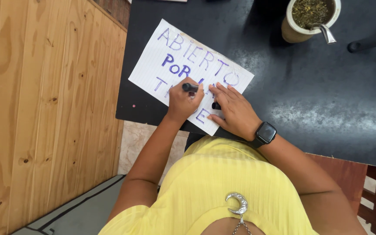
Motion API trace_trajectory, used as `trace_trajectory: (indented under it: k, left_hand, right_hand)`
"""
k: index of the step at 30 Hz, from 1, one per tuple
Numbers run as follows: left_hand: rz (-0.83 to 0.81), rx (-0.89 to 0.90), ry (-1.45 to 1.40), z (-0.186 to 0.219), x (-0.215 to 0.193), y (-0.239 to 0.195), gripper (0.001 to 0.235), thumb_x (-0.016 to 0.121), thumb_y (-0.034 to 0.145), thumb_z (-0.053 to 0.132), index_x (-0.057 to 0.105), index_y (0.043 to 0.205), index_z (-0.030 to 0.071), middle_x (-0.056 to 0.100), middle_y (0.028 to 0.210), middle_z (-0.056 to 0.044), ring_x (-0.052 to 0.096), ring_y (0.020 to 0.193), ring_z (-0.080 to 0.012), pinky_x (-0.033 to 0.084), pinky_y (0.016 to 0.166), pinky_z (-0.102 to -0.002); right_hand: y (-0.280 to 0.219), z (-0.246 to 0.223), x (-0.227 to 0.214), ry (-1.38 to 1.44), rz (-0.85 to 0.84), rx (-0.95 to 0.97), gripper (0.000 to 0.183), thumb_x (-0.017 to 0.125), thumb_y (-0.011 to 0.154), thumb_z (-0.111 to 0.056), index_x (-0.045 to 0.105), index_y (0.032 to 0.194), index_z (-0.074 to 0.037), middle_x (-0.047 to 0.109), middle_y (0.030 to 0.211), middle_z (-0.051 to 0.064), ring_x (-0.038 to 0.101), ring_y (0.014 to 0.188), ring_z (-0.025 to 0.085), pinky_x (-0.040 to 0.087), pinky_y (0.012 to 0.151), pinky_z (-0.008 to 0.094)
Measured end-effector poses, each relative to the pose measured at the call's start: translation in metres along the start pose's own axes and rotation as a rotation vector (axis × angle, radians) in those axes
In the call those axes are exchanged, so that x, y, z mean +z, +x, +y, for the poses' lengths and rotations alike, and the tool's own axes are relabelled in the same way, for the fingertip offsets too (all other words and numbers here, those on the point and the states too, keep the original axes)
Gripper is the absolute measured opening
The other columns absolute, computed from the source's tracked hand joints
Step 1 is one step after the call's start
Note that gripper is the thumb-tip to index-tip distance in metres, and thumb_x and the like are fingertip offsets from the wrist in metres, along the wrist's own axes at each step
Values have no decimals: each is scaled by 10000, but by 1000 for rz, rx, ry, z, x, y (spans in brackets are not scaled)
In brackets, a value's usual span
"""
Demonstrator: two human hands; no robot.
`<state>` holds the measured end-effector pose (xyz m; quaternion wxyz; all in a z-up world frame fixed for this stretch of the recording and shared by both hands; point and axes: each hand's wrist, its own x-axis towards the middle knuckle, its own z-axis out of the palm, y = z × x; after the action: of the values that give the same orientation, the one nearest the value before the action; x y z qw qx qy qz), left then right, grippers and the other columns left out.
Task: The person writes the phrase 'ABIERTO POR LA TARDE' on a white sheet of paper using a black marker. They hold the paper steady with their left hand while writing with their right hand. After completing the text, they place the sign on a wooden stool.
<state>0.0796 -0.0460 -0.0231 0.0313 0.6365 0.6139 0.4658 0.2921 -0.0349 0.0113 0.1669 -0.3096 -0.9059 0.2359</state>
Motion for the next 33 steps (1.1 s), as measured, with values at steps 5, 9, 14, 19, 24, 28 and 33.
trace_trajectory:
  k: [5, 9, 14, 19, 24, 28, 33]
  left_hand:
    - [146, -140, -110, -9, -11, 9, 133, 714, 903, 97, 627, 803, 94, 589, 586, -128, 662, 586, -318, 532, 588, -370]
    - [302, -280, -234, -6, -38, 25, 117, 686, 950, 135, 644, 842, 128, 634, 643, -37, 587, 631, -122, 532, 660, -327]
    - [-53, -128, -331, 8, -23, 25, 53, 758, 920, 139, 710, 899, 132, 617, 625, -39, 586, 537, -167, 493, 549, -308]
    - [-166, -34, -280, 7, -4, 18, 96, 793, 881, 194, 715, 894, 140, 611, 561, -23, 576, 460, -168, 485, 474, -280]
    - [-204, 11, -286, 12, -2, 20, 85, 775, 900, 159, 706, 901, 109, 618, 575, -53, 581, 463, -173, 496, 473, -288]
    - [-225, 40, -283, 16, -2, 23, 91, 780, 899, 162, 709, 913, 106, 632, 593, -51, 611, 483, -195, 520, 488, -297]
    - [-219, 85, -220, 5, 2, 15, 130, 782, 892, 195, 674, 862, 129, 596, 578, -44, 610, 490, -227, 509, 479, -326]
  right_hand:
    - [-1, 0, 0, 4, -9, 8, 448, 695, 933, -453, 484, 1089, -90, 546, 1520, 156, 457, 1455, 322, 274, 1228, 498]
    - [-6, -6, -5, 32, 20, -2, 469, 679, 940, -465, 495, 1123, -75, 539, 1528, 158, 455, 1453, 328, 274, 1231, 503]
    - [-22, -7, -17, -52, 120, 59, 474, 671, 978, -391, 516, 1250, -35, 564, 1501, 172, 454, 1451, 358, 227, 1226, 549]
    - [-24, -2, -2, -47, 161, 70, 640, 690, 960, -420, 477, 1396, -3, 575, 1484, 170, 444, 1459, 357, 195, 1229, 560]
    - [-27, 1, 5, -27, 169, 93, 693, 698, 949, -427, 461, 1446, -6, 576, 1481, 148, 437, 1460, 349, 184, 1230, 572]
    - [-27, 3, 8, -36, 164, 100, 470, 715, 927, -442, 520, 1145, -75, 522, 1553, 137, 443, 1460, 339, 194, 1238, 561]
    - [-28, 1, 7, -33, 168, 113, 459, 724, 920, -449, 493, 1091, -91, 527, 1546, 150, 450, 1456, 341, 194, 1238, 565]
